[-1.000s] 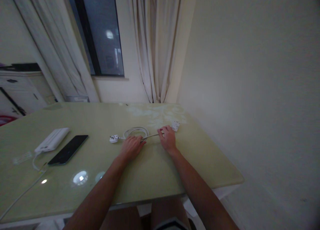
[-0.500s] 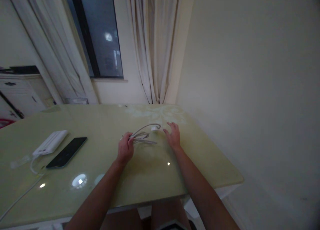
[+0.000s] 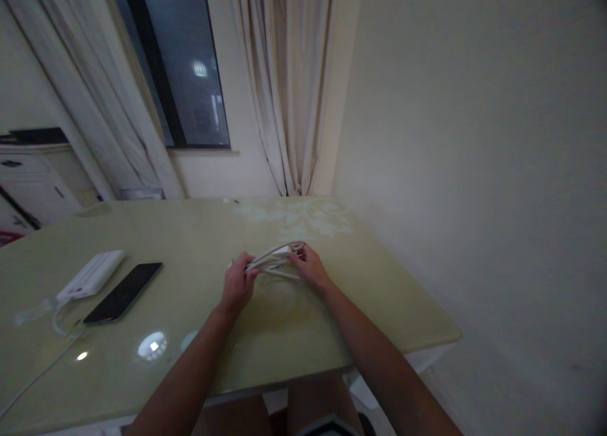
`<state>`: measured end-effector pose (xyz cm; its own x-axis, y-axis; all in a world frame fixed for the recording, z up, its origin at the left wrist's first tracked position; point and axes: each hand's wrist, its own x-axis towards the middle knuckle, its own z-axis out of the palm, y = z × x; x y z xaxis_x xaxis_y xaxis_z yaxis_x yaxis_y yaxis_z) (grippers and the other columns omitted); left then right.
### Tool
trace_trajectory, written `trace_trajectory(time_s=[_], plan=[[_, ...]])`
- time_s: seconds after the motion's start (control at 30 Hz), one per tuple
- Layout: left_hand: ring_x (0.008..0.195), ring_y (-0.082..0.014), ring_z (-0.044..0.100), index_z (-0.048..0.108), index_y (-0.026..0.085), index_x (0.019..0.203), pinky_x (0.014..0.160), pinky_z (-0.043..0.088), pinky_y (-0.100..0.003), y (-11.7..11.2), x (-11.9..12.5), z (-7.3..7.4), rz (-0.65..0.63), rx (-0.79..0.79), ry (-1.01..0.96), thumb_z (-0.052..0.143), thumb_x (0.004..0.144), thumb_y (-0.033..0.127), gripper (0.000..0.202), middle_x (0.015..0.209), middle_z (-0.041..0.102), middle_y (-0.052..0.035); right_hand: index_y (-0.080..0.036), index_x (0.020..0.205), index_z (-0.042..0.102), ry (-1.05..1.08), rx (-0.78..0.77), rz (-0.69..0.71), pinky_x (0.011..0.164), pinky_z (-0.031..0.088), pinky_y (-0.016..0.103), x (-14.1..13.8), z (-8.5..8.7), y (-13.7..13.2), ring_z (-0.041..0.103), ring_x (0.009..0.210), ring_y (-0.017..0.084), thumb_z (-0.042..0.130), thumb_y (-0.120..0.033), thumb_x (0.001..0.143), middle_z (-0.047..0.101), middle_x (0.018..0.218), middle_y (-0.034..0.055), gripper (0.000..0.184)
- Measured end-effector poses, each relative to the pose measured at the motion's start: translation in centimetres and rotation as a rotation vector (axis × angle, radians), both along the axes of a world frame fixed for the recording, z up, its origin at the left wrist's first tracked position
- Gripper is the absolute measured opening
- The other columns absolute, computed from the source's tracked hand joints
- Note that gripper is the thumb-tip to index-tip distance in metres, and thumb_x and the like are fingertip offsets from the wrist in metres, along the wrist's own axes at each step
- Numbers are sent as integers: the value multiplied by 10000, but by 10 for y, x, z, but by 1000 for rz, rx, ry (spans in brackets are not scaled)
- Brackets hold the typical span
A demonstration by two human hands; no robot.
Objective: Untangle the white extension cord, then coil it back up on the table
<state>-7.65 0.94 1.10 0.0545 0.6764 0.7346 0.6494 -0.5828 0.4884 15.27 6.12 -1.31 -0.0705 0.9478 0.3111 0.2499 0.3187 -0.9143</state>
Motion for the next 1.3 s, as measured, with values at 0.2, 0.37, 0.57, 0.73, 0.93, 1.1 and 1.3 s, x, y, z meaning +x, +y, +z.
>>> trace_trajectory(time_s=[0.2,0.37,0.57,0.73,0.93,1.1,1.3], plan=[[657,-173,523,586,205,767,633,410,-295,2,-4,-2,-124,26,247,362,890,779,628,708,570,-43,-194,1039,610,185,18,-12,661,525,285,-9,1,6,666,741,172,657,-519,836,697,888,40,387],[791,-203,564,641,211,786,760,409,-320,1,7,5,-156,133,575,507,943,596,437,764,615,-56,-191,1103,561,341,60,-148,603,502,264,-4,12,6,664,702,163,633,-578,835,696,890,46,476],[868,-232,588,648,207,838,797,406,-347,7,16,0,-130,41,709,531,966,493,334,855,670,-71,-193,1089,542,404,-41,-224,537,473,248,3,11,7,665,658,162,660,-624,785,719,921,68,541],[902,-245,604,634,208,826,802,417,-353,9,13,-8,-144,-166,660,598,929,440,256,875,677,-64,-208,1088,554,322,6,-200,539,490,253,-2,8,6,665,671,165,676,-594,779,711,975,68,510],[907,-236,622,630,214,846,801,423,-345,8,13,-7,-164,-217,589,624,907,392,188,901,687,-57,-214,1159,572,263,26,-110,550,510,267,-5,6,6,652,644,155,690,-537,775,706,1026,76,515],[917,-246,626,632,208,837,810,425,-357,7,13,-5,-150,-211,600,629,899,389,191,894,684,-65,-231,1218,573,280,6,-6,532,496,254,-6,3,7,643,674,162,666,-415,772,702,1017,70,492],[935,-252,621,653,210,804,835,421,-384,7,11,-5,-134,-160,606,646,878,392,197,900,686,-76,-250,1260,584,229,42,74,564,515,244,-8,1,5,636,760,172,566,-233,730,674,1000,48,531]])
